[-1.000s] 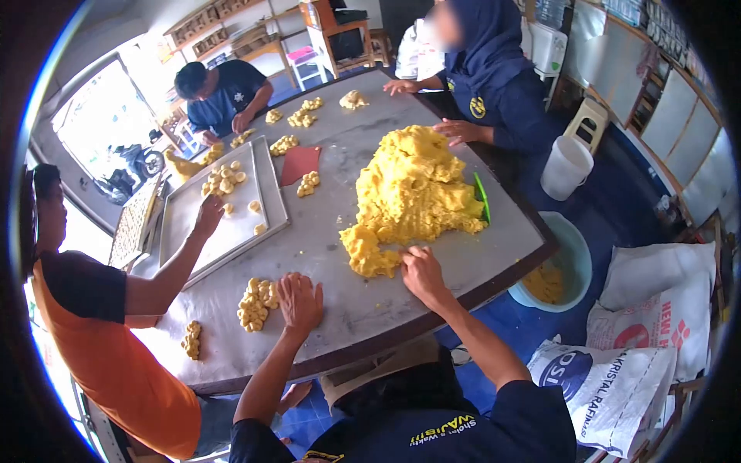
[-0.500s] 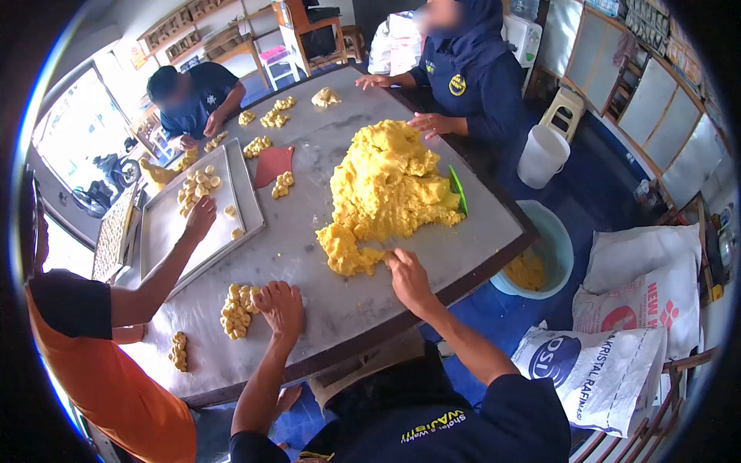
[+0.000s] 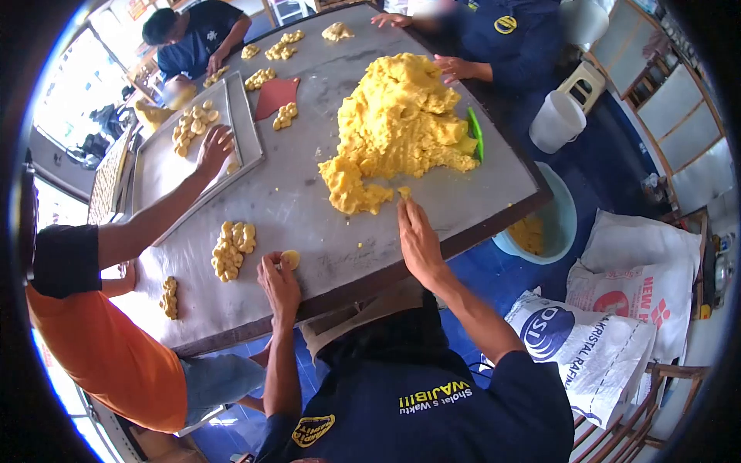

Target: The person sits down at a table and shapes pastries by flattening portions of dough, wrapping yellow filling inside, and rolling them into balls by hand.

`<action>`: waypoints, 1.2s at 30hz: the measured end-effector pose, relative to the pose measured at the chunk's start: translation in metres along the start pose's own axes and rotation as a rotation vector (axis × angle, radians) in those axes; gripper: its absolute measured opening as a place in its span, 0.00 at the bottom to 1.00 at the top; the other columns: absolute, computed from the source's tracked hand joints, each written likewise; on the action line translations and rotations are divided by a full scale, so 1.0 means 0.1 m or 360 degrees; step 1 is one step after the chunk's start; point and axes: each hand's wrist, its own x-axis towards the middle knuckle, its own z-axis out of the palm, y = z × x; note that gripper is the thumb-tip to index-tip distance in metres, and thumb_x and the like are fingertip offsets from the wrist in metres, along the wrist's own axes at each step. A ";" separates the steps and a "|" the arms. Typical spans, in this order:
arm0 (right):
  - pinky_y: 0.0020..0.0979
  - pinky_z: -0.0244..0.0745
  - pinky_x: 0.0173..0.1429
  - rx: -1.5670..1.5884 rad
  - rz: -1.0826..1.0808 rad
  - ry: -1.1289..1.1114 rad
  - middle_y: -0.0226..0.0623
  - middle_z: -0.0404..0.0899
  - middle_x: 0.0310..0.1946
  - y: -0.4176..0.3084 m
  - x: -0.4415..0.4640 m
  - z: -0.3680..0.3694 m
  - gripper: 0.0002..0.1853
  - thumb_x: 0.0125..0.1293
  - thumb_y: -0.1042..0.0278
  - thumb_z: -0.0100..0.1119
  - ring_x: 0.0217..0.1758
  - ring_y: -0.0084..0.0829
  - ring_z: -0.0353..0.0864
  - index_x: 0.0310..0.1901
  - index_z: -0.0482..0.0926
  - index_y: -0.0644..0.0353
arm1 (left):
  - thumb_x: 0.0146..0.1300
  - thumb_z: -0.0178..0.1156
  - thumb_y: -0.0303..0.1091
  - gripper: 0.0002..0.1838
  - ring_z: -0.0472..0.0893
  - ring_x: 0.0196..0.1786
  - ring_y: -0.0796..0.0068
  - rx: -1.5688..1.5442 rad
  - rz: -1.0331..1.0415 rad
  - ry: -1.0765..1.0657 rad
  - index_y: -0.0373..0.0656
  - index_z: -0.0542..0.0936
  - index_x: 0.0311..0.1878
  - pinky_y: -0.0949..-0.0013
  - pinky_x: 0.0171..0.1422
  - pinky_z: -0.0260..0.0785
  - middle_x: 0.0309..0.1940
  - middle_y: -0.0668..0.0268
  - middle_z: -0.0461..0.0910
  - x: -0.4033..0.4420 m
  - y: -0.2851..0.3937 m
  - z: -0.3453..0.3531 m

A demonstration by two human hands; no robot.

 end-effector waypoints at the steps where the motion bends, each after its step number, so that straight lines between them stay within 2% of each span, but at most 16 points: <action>1: 0.38 0.74 0.68 0.0018 -0.0056 -0.0043 0.54 0.75 0.61 0.00 -0.05 -0.01 0.24 0.59 0.86 0.54 0.64 0.50 0.74 0.60 0.76 0.70 | 0.74 0.57 0.34 0.10 0.81 0.43 0.62 -0.0182 -0.0003 0.0108 0.37 0.79 0.48 0.60 0.51 0.72 0.37 0.58 0.82 -0.01 0.06 0.00; 4: 0.37 0.78 0.64 0.0194 -0.0231 -0.0092 0.47 0.79 0.57 -0.10 0.02 -0.10 0.20 0.60 0.84 0.54 0.61 0.47 0.78 0.55 0.81 0.67 | 0.73 0.60 0.34 0.13 0.83 0.38 0.71 -0.0845 -0.0485 -0.0007 0.33 0.82 0.49 0.69 0.46 0.74 0.35 0.58 0.86 -0.01 0.24 -0.01; 5: 0.37 0.79 0.63 0.0270 -0.0292 -0.0088 0.45 0.81 0.55 -0.15 0.07 -0.11 0.19 0.60 0.83 0.54 0.60 0.46 0.79 0.53 0.82 0.66 | 0.73 0.62 0.37 0.16 0.83 0.37 0.80 -0.0945 -0.0446 0.0020 0.31 0.83 0.51 0.74 0.43 0.74 0.35 0.61 0.88 -0.01 0.13 0.09; 9: 0.40 0.82 0.57 0.0288 -0.0509 -0.0534 0.41 0.84 0.52 -0.57 0.18 0.09 0.14 0.61 0.80 0.54 0.57 0.44 0.82 0.46 0.85 0.62 | 0.74 0.61 0.39 0.18 0.82 0.38 0.81 -0.1223 -0.0547 -0.0097 0.29 0.84 0.49 0.74 0.45 0.76 0.35 0.65 0.86 0.01 0.13 0.23; 12: 0.37 0.81 0.60 0.0419 -0.0459 -0.0349 0.41 0.85 0.52 -0.70 0.49 0.29 0.17 0.60 0.80 0.54 0.57 0.42 0.83 0.48 0.86 0.59 | 0.75 0.60 0.40 0.18 0.83 0.38 0.80 -0.1358 -0.0616 -0.0145 0.29 0.84 0.48 0.71 0.47 0.80 0.35 0.64 0.85 0.03 0.18 0.25; 17: 0.34 0.79 0.64 0.0096 -0.0876 -0.0345 0.40 0.74 0.61 -0.89 0.23 0.51 0.19 0.61 0.78 0.58 0.64 0.42 0.74 0.55 0.79 0.66 | 0.76 0.57 0.40 0.19 0.83 0.38 0.78 -0.1513 -0.0700 -0.0107 0.29 0.84 0.45 0.67 0.48 0.84 0.34 0.63 0.84 0.03 0.12 0.16; 20: 0.37 0.77 0.64 0.0511 -0.0626 -0.0516 0.44 0.76 0.60 -0.83 0.21 0.20 0.19 0.62 0.79 0.56 0.63 0.45 0.75 0.56 0.78 0.67 | 0.78 0.55 0.40 0.20 0.83 0.39 0.78 -0.1590 -0.0717 -0.0190 0.29 0.84 0.45 0.68 0.49 0.83 0.34 0.63 0.84 0.02 0.07 0.17; 21: 0.42 0.76 0.64 0.0709 -0.0514 -0.0341 0.48 0.79 0.56 -0.77 0.18 0.32 0.19 0.63 0.81 0.56 0.60 0.50 0.77 0.57 0.78 0.66 | 0.78 0.54 0.40 0.20 0.83 0.39 0.78 -0.1609 -0.0710 -0.0221 0.29 0.84 0.45 0.69 0.49 0.83 0.35 0.63 0.84 0.03 0.08 0.18; 24: 0.46 0.74 0.63 0.1053 -0.0158 -0.0290 0.51 0.81 0.53 -0.93 0.19 0.21 0.21 0.64 0.82 0.56 0.56 0.53 0.79 0.60 0.76 0.65 | 0.79 0.51 0.39 0.20 0.83 0.41 0.77 -0.1543 -0.0507 -0.0459 0.29 0.84 0.48 0.68 0.50 0.80 0.39 0.60 0.87 0.01 0.42 0.25; 26: 0.44 0.75 0.62 0.1088 -0.0102 -0.0188 0.50 0.84 0.50 -0.90 0.20 0.28 0.18 0.63 0.79 0.62 0.54 0.52 0.81 0.56 0.81 0.65 | 0.77 0.55 0.38 0.17 0.87 0.39 0.77 -0.0980 -0.0197 -0.0383 0.33 0.84 0.50 0.68 0.46 0.80 0.36 0.58 0.89 -0.02 0.56 0.32; 28: 0.43 0.76 0.61 0.1155 0.0061 -0.0285 0.49 0.85 0.49 -0.86 0.31 0.19 0.16 0.63 0.78 0.63 0.54 0.50 0.81 0.53 0.84 0.63 | 0.77 0.54 0.31 0.14 0.87 0.37 0.73 -0.1219 -0.0393 -0.0522 0.30 0.84 0.49 0.69 0.46 0.81 0.36 0.63 0.87 0.13 0.58 0.18; 30: 0.40 0.76 0.61 0.1137 -0.0172 -0.0238 0.48 0.86 0.48 -0.92 0.36 0.04 0.14 0.62 0.78 0.65 0.54 0.48 0.82 0.50 0.87 0.62 | 0.71 0.59 0.36 0.12 0.87 0.30 0.77 -0.1012 -0.0410 -0.0700 0.37 0.85 0.47 0.65 0.37 0.79 0.31 0.54 0.88 0.20 0.42 0.19; 31: 0.39 0.77 0.60 0.1120 -0.0276 -0.0218 0.48 0.86 0.48 -0.95 0.35 0.00 0.13 0.62 0.77 0.65 0.54 0.47 0.83 0.48 0.88 0.61 | 0.64 0.64 0.34 0.12 0.89 0.34 0.68 -0.0516 -0.0289 -0.0847 0.40 0.85 0.47 0.63 0.39 0.79 0.31 0.50 0.86 0.27 0.47 0.14; 32: 0.36 0.78 0.60 0.1106 -0.0382 -0.0266 0.46 0.87 0.49 -0.98 0.32 0.05 0.14 0.61 0.77 0.66 0.53 0.44 0.85 0.49 0.88 0.59 | 0.57 0.67 0.34 0.15 0.88 0.39 0.54 -0.0420 -0.0071 -0.0714 0.40 0.84 0.47 0.56 0.41 0.79 0.33 0.48 0.86 0.19 0.37 0.27; 34: 0.34 0.79 0.58 0.1061 -0.0444 -0.0249 0.45 0.87 0.48 -1.06 0.31 0.08 0.13 0.61 0.77 0.67 0.51 0.43 0.86 0.48 0.88 0.59 | 0.56 0.68 0.34 0.15 0.84 0.42 0.43 -0.0434 0.0035 -0.0469 0.40 0.84 0.46 0.50 0.43 0.77 0.35 0.47 0.85 0.15 0.39 0.32; 36: 0.35 0.81 0.55 0.1221 -0.0192 -0.0324 0.44 0.87 0.47 -1.05 0.32 0.09 0.12 0.60 0.78 0.67 0.48 0.43 0.86 0.46 0.88 0.61 | 0.57 0.68 0.35 0.14 0.84 0.41 0.42 -0.0307 -0.0071 -0.0412 0.40 0.82 0.45 0.48 0.45 0.76 0.34 0.47 0.85 0.10 0.39 0.34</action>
